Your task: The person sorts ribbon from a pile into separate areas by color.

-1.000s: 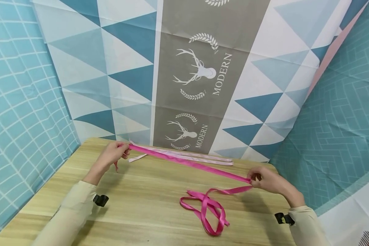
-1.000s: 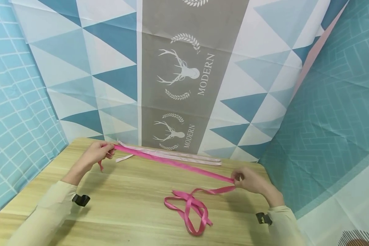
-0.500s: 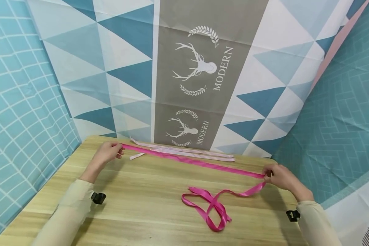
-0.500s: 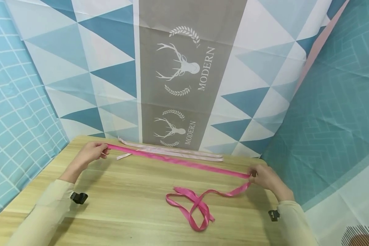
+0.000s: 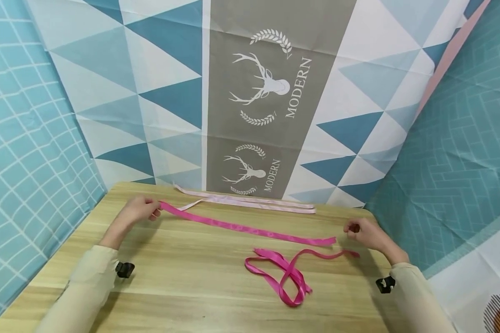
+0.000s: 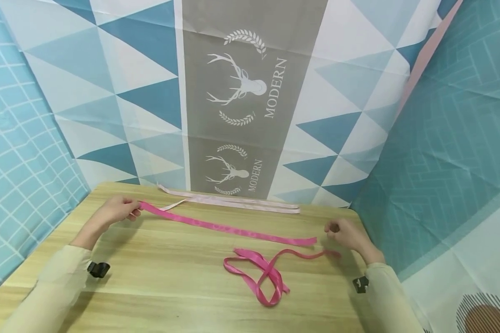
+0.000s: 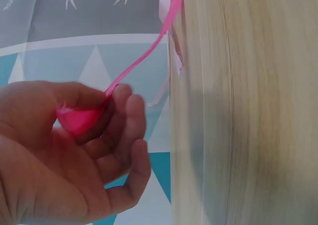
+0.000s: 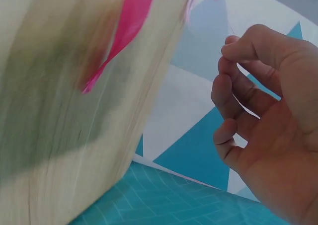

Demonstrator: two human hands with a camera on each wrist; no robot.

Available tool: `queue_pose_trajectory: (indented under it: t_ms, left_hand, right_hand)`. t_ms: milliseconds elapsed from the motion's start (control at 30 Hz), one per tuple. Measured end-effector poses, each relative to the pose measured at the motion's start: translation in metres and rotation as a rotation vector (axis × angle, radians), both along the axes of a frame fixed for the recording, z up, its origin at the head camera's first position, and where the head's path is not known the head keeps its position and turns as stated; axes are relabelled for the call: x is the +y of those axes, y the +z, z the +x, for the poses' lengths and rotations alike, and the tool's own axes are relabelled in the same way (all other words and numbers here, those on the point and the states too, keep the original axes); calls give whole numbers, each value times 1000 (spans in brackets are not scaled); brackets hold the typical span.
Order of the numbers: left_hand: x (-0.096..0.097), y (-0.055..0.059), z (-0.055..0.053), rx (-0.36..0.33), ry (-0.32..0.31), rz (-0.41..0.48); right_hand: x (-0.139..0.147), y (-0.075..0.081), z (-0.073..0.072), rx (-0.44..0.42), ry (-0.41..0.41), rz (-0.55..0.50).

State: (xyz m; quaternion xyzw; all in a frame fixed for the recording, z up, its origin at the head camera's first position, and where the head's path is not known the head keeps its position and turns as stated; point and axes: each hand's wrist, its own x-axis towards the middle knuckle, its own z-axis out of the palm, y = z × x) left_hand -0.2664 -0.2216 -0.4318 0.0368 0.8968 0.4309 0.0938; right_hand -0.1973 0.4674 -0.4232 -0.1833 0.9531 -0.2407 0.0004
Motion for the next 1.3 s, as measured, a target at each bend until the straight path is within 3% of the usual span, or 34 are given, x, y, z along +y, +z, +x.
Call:
queue_pose_trajectory:
  t_ms: [200, 567, 733, 1033, 1300]
  left_hand:
    - [0, -5, -2, -52, -130, -47]
    - [13, -26, -4, -104, -221, -2]
    - [16, -32, -9, -86, -222, 1]
    - [17, -34, -18, -33, -204, 11]
    - [10, -34, -20, -22, -195, 68]
  right_hand:
    - [11, 0, -9, -2, -100, -70]
    - [33, -25, -12, -24, -326, -97]
    - [37, -35, -13, -33, -416, -103]
    - [31, -46, -16, -36, -450, -160]
    - [32, -51, -19, -53, -494, -144]
